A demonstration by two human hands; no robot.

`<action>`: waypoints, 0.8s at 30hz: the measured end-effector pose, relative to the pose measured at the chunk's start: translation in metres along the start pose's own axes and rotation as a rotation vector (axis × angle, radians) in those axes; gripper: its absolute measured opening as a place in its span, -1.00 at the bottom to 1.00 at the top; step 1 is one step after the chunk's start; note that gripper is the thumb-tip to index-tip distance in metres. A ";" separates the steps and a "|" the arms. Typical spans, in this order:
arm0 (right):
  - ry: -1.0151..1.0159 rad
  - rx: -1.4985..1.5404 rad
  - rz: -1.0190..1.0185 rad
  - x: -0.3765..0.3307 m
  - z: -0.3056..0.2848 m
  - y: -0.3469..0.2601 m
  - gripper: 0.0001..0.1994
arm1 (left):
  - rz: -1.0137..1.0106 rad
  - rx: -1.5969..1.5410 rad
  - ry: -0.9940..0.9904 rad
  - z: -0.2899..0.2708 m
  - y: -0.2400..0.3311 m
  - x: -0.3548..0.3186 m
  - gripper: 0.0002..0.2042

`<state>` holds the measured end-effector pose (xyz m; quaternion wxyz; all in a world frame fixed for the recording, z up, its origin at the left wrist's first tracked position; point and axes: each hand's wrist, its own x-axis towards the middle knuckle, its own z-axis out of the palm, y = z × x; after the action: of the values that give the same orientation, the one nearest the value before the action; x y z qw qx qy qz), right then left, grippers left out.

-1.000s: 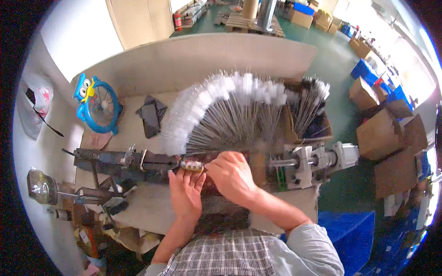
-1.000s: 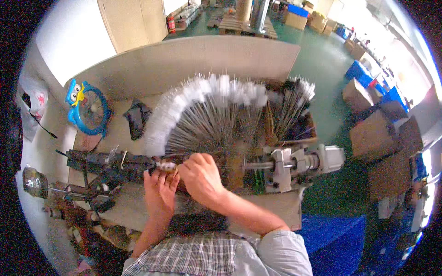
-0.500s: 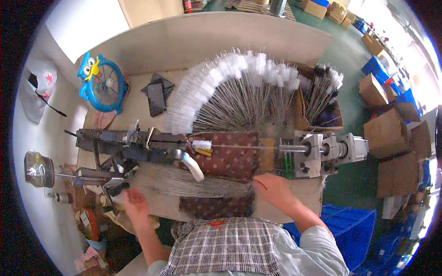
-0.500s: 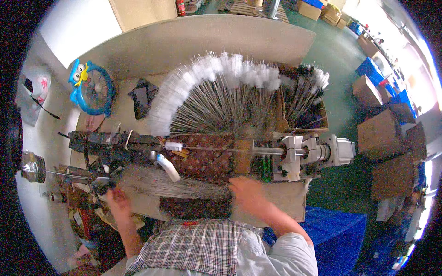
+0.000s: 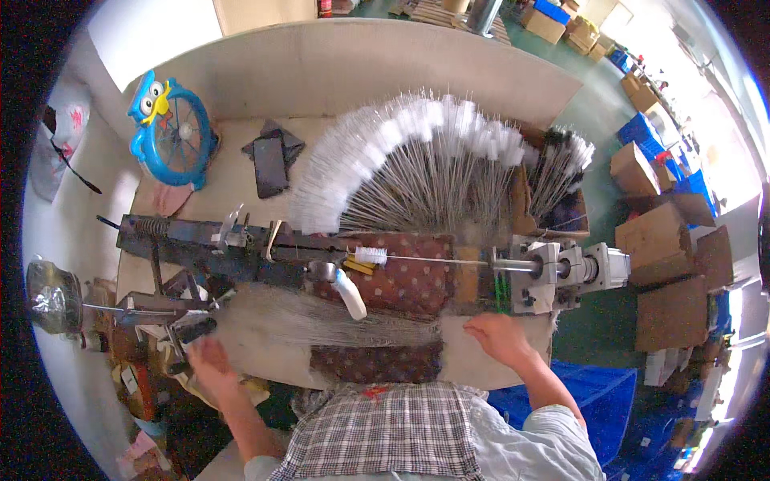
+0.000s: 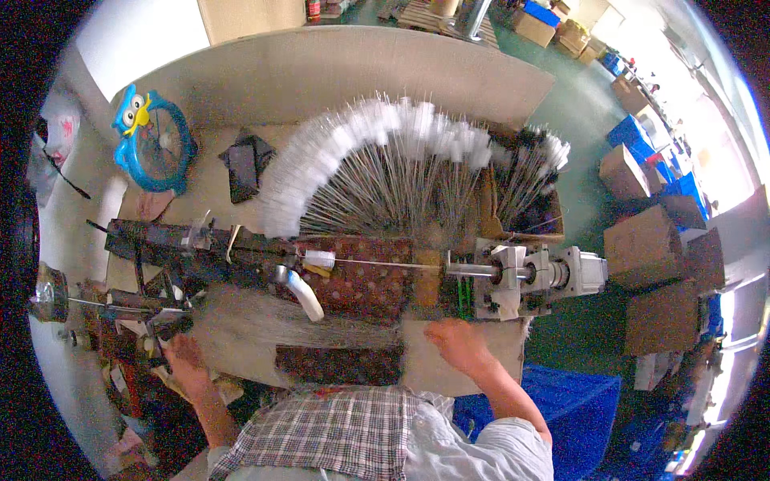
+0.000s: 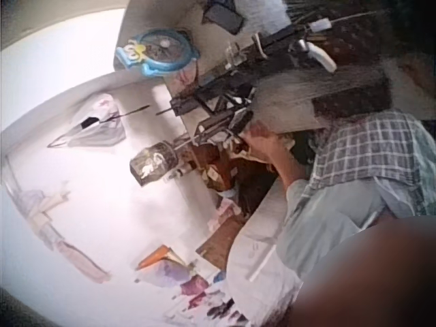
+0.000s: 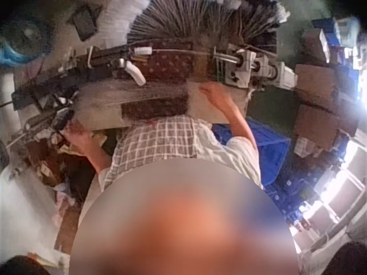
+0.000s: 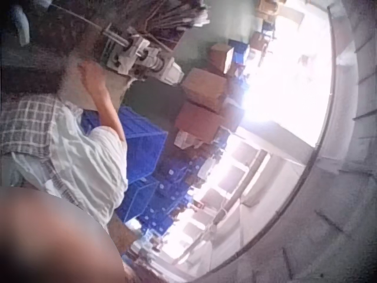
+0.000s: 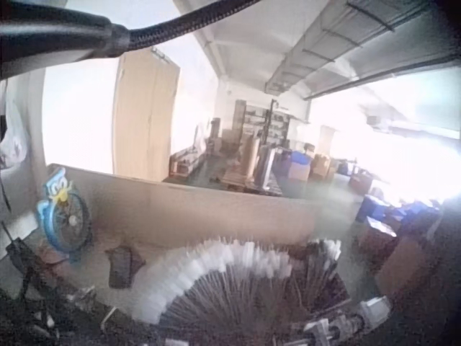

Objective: Manufacturing hygiene brushes by assembling bristles and metal sleeves onto wire cores using a specialized crimping machine.

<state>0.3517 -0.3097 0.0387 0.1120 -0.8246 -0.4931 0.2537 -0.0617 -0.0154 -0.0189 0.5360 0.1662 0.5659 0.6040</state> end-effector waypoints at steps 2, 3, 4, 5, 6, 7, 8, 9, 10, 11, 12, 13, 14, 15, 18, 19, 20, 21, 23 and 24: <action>0.035 0.003 -0.057 0.003 0.001 0.001 -0.81 | -0.141 0.004 -0.208 -0.008 -0.040 0.010 -0.70; 0.024 -0.025 -0.052 0.005 -0.003 0.000 -0.81 | -0.248 0.002 -0.309 -0.002 -0.053 0.002 -0.72; 0.012 -0.050 -0.052 0.007 -0.003 0.002 -0.82 | -0.246 0.077 -0.430 0.012 -0.060 -0.021 -0.73; 0.014 -0.047 -0.048 0.006 -0.003 0.003 -0.82 | -0.250 0.148 -0.558 0.037 -0.068 -0.053 -0.73; 0.054 -0.032 -0.027 0.006 0.000 0.006 -0.81 | -0.249 0.180 -0.585 0.069 -0.065 -0.092 -0.73; 0.094 -0.016 -0.008 0.006 0.002 0.009 -0.81 | -0.246 0.212 -0.610 0.098 -0.059 -0.126 -0.73; 0.096 -0.013 -0.013 0.004 0.002 0.010 -0.81 | -0.260 0.222 -0.697 0.117 -0.062 -0.141 -0.75; 0.111 0.017 0.008 0.001 -0.002 0.011 -0.81 | -0.275 0.232 -0.786 0.132 -0.065 -0.153 -0.77; 0.123 0.046 0.014 0.000 -0.004 0.010 -0.81 | -0.259 0.230 -0.778 0.144 -0.070 -0.165 -0.77; 0.124 0.043 0.003 -0.003 -0.006 0.008 -0.81 | -0.304 0.325 -0.776 0.155 -0.076 -0.175 -0.80; 0.048 -0.054 0.022 -0.002 -0.009 0.007 -0.81 | -0.340 0.418 -0.778 0.165 -0.078 -0.179 -0.82; -0.027 -0.154 0.043 0.000 -0.010 0.006 -0.80 | -0.325 0.407 -0.778 0.166 -0.077 -0.180 -0.82; -0.016 -0.160 0.030 0.000 -0.008 0.005 -0.80 | -0.534 0.303 -0.777 0.161 -0.074 -0.182 -0.82; 0.006 -0.088 -0.008 0.002 -0.003 0.004 -0.79 | -0.749 0.202 -0.783 0.165 -0.072 -0.180 -0.81; 0.010 -0.034 -0.003 -0.002 0.003 0.000 -0.77 | -1.090 -0.574 -0.769 0.185 0.014 -0.211 -0.68; 0.000 -0.054 0.006 -0.003 0.004 0.002 -0.75 | -1.219 -0.627 -0.759 0.184 0.034 -0.194 -0.65; 0.002 -0.054 0.003 0.001 0.000 -0.001 -0.75 | -1.327 -0.689 -0.745 0.184 0.048 -0.178 -0.62; -0.005 -0.123 0.023 0.000 -0.007 -0.008 -0.76 | -1.337 -0.691 -0.746 0.179 0.044 -0.172 -0.62; -0.042 -0.249 0.081 -0.004 -0.031 -0.024 -0.77 | -0.821 -0.289 -0.828 0.152 0.032 -0.169 -0.56; -0.059 -0.319 0.154 -0.010 -0.055 -0.032 -0.77 | -0.851 -0.295 -0.835 0.149 0.028 -0.167 -0.56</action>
<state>0.3520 -0.2993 0.1022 -0.0545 -0.8593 -0.4656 0.2043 0.1073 -0.0739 0.1182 0.9239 0.0724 0.2355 0.2928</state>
